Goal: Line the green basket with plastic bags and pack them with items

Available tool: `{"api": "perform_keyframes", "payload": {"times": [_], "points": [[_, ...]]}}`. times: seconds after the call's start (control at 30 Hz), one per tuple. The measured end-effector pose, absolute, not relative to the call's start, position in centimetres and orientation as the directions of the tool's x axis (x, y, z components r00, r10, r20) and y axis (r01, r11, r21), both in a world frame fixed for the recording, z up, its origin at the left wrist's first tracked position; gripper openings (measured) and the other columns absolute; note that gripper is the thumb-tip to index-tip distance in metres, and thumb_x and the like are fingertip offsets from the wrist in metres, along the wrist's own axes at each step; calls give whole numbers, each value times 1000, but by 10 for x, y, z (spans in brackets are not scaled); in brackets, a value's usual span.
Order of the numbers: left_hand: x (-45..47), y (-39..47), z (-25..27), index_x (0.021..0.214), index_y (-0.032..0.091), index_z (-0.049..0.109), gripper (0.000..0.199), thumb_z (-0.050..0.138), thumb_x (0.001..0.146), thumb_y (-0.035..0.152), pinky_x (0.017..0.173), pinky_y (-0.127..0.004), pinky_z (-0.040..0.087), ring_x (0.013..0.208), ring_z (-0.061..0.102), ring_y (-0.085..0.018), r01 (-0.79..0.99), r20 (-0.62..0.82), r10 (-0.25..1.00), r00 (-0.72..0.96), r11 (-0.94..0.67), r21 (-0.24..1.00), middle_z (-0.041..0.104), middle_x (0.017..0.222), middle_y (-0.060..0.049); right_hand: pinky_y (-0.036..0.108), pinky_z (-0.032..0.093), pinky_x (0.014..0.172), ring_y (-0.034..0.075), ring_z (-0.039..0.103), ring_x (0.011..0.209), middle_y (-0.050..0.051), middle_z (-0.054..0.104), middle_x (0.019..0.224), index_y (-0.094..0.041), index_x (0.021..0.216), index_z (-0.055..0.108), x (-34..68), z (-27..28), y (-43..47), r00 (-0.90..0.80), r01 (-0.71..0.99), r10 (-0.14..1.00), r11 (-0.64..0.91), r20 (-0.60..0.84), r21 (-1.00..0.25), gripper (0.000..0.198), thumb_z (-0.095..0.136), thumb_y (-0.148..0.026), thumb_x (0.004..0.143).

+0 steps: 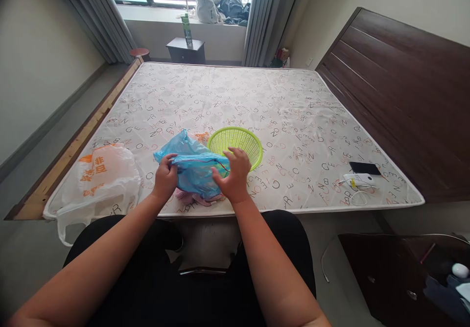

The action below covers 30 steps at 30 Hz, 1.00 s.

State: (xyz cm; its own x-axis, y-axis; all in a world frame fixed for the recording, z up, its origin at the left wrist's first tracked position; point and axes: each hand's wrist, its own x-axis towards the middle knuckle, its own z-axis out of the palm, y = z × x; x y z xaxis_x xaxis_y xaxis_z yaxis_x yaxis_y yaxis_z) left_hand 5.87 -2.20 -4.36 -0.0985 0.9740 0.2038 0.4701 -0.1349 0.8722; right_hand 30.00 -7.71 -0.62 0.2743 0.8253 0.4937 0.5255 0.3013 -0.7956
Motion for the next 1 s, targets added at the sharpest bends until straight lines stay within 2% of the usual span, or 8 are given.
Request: {"api": "perform_keyframes", "payload": {"times": [0.07, 0.17, 0.23, 0.37, 0.57, 0.73, 0.83, 1.0], "points": [[63, -31, -42, 128, 21, 60, 35, 47, 95, 20, 76, -32, 56, 77, 68, -17, 436, 264, 963, -51, -216, 874, 71, 99, -5, 60, 22, 120, 38, 29, 151, 8, 55, 147, -34, 131, 60, 291, -10, -79, 140, 558, 875, 317, 464, -767, 60, 81, -41, 76], [69, -51, -37, 121, 22, 63, 33, 51, 91, 18, 77, -31, 57, 79, 68, -16, 427, 382, 909, 164, -415, 803, 70, 97, -4, 61, 17, 121, 35, 48, 136, 7, 66, 131, -35, 132, 61, 283, -22, -78, 115, 596, 909, 260, 401, -760, 55, 75, -30, 79], [72, -63, -35, 120, 23, 65, 34, 59, 86, 19, 76, -30, 58, 78, 69, -17, 393, 409, 831, 376, -543, 742, 72, 96, -4, 58, 25, 117, 29, 61, 110, 6, 71, 107, -30, 119, 67, 286, -29, -76, 166, 623, 907, 208, 388, -754, 36, 65, -23, 83], [73, -71, -39, 122, 25, 67, 43, 73, 79, 22, 81, -32, 59, 85, 71, -20, 416, 349, 746, 567, -626, 660, 75, 106, -6, 40, 46, 87, 21, 59, 79, 2, 66, 83, -24, 98, 68, 303, -29, -73, 320, 592, 872, 121, 371, -796, 19, 54, -23, 86], [64, -36, -48, 132, 25, 64, 53, 66, 81, 12, 91, -37, 56, 101, 71, -27, 755, 206, 914, 351, -406, 515, 73, 114, -9, 31, 46, 70, 20, 62, 75, 1, 70, 85, -23, 102, 68, 323, -12, -76, 224, 485, 896, 240, 384, -841, 31, 53, -19, 75], [52, -12, -54, 102, 22, 69, 16, 61, 90, 27, 84, -41, 54, 97, 71, -33, 895, -92, 983, 156, -102, 434, 75, 104, -15, 34, 49, 78, 22, 65, 88, 2, 71, 94, -24, 101, 68, 330, -9, -79, 289, 453, 824, 330, 486, -828, 30, 52, -19, 77], [53, -9, -63, 97, 21, 67, 19, 62, 92, 38, 85, -45, 53, 95, 71, -36, 810, -232, 971, 49, 97, 579, 76, 97, -17, 35, 50, 80, 22, 64, 89, 2, 69, 97, -25, 106, 67, 329, -11, -81, 302, 424, 808, 361, 506, -830, 30, 53, -22, 79], [75, -18, -70, 122, 18, 62, 35, 42, 105, 41, 90, -44, 55, 105, 70, -30, 492, -197, 980, 39, 153, 857, 74, 117, -16, 37, 50, 81, 23, 64, 91, 3, 68, 101, -26, 110, 66, 323, -11, -84, 303, 378, 800, 397, 518, -836, 29, 56, -31, 83]]}}
